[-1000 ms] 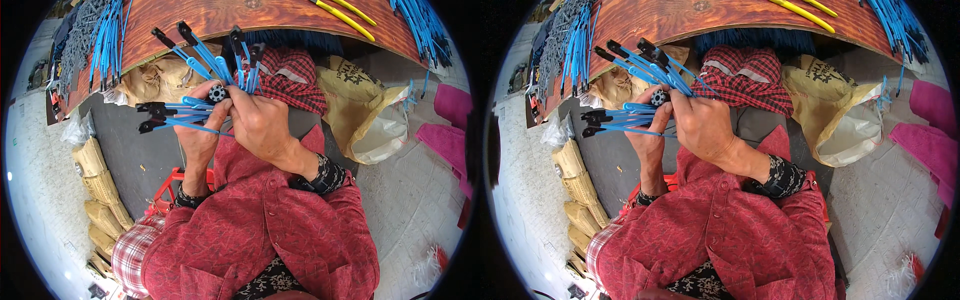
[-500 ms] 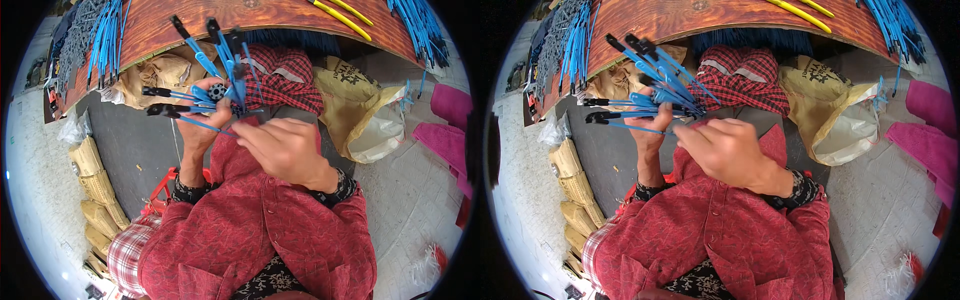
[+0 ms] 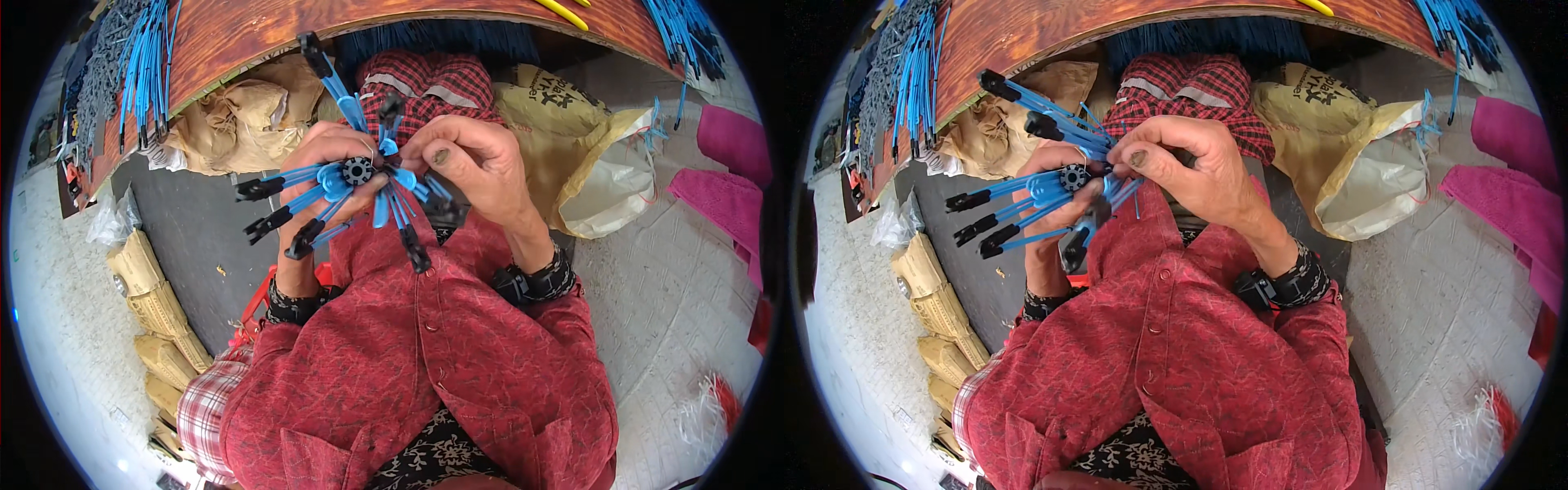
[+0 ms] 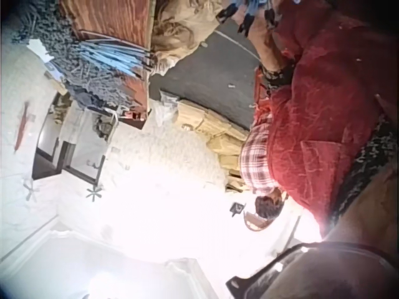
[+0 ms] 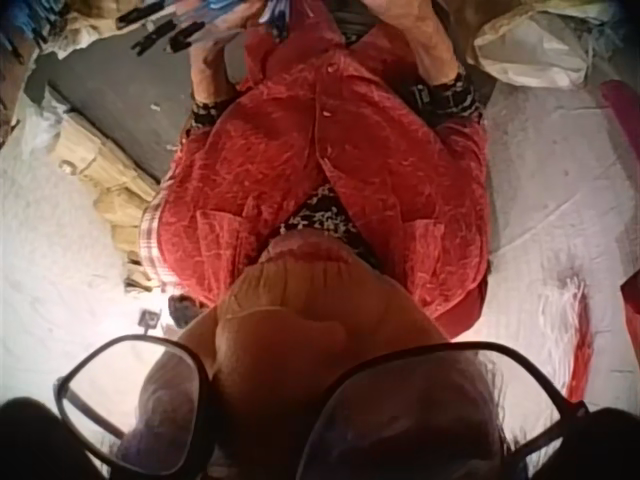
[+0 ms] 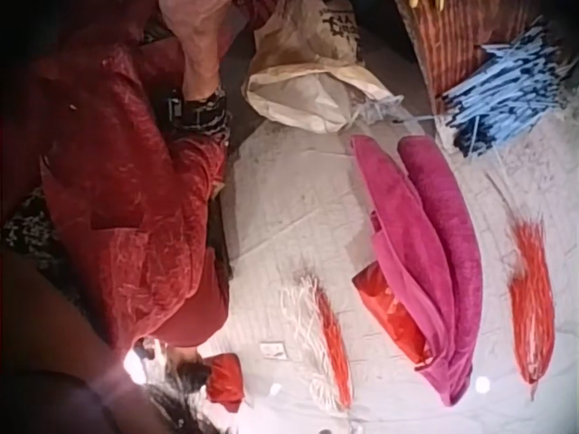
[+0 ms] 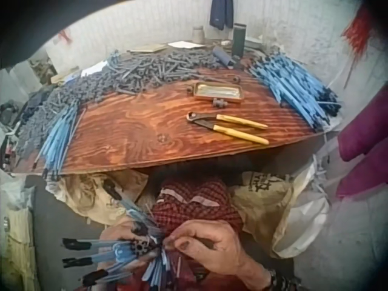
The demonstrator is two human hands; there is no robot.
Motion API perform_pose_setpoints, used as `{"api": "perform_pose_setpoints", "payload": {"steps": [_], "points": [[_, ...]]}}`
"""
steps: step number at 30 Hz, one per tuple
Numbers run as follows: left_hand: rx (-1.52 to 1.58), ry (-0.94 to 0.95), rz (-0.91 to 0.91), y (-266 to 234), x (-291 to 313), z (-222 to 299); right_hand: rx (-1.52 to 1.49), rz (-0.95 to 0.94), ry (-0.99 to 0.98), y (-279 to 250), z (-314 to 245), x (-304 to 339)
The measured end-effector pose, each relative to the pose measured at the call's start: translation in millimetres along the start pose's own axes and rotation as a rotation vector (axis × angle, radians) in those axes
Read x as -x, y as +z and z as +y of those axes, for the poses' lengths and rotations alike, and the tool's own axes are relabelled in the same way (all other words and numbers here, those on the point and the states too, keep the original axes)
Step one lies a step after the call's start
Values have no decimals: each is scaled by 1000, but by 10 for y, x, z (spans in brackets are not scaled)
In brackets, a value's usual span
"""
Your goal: Bundling and organizing blue wire components using hands and pliers on a manufacturing workbench.
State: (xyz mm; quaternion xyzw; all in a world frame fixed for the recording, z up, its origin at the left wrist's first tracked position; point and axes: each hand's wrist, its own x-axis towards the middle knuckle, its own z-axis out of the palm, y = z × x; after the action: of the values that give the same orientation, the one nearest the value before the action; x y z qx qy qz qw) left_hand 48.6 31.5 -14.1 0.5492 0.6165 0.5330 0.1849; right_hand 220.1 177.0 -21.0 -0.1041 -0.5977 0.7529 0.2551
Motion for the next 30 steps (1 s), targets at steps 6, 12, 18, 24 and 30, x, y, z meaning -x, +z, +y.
{"api": "perform_pose_setpoints", "payload": {"steps": [6, 12, 18, 24, 30], "points": [[27, 126, -54, 80, 20, -109, 243, -274, -41, -102, -81, -97], [42, 28, -64, 29, -2, -78, 388, -156, -183, 3, -87, -136], [139, -6, -46, 24, 46, -133, 855, -56, -508, 13, -81, -179], [-15, 41, -99, 0, 6, -158, 996, -34, -666, -2, -95, -193], [-78, 107, -42, 62, -61, -153, 1073, -3, -790, -17, -43, -128]]}}
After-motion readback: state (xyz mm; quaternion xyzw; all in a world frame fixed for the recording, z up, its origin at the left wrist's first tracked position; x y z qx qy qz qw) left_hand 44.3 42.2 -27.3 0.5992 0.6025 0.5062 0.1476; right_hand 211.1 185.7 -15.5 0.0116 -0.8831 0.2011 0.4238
